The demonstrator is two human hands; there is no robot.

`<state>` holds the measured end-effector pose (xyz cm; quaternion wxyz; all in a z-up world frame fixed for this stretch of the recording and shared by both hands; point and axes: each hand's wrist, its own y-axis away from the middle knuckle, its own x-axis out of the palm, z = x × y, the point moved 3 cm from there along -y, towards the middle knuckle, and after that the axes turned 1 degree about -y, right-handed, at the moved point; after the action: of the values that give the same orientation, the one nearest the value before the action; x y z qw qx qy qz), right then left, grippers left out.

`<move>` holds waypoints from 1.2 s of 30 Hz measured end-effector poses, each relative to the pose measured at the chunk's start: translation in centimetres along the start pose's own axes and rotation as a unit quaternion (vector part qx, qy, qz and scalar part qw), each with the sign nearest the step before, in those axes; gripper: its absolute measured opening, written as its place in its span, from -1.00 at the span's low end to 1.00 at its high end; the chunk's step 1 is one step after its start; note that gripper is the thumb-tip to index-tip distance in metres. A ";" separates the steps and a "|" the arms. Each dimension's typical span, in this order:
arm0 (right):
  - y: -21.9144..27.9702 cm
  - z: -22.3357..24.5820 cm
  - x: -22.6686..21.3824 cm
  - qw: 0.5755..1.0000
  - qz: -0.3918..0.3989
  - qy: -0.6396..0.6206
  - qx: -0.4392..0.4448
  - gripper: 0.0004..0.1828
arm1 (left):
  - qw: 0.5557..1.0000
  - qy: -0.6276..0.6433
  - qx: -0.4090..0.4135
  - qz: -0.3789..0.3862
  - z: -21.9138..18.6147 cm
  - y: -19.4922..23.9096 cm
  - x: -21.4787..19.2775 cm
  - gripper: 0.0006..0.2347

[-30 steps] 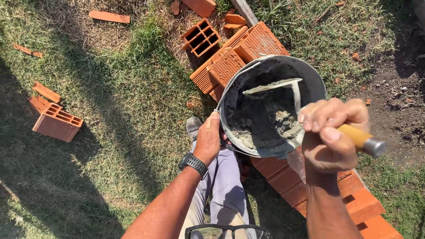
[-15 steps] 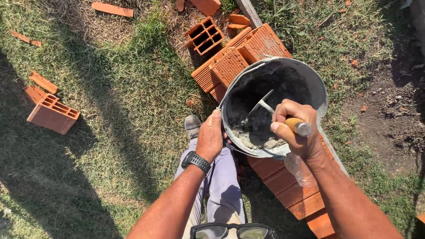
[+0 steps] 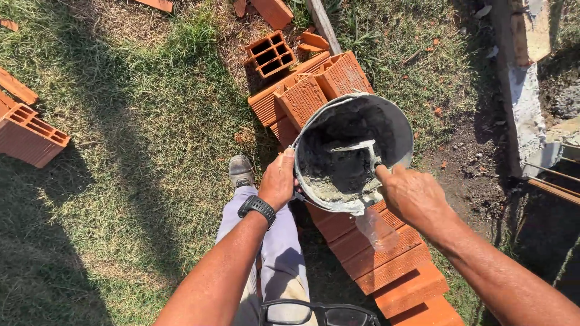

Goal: Mixing mortar in a bucket and applying it to a row of bricks using a trowel

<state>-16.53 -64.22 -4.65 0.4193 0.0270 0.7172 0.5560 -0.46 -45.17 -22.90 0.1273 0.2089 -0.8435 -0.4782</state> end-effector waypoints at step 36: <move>-0.6 5.0 11.1 0.473 0.156 -0.846 0.188 -0.71 | 0.997 -0.052 -0.035 0.050 -0.9 0.4 -0.7 -0.50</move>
<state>-20.36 -54.95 -11.62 0.7140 0.6736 0.0849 0.1710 0.50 -45.36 -22.09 0.1143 0.1370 -0.8412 -0.5105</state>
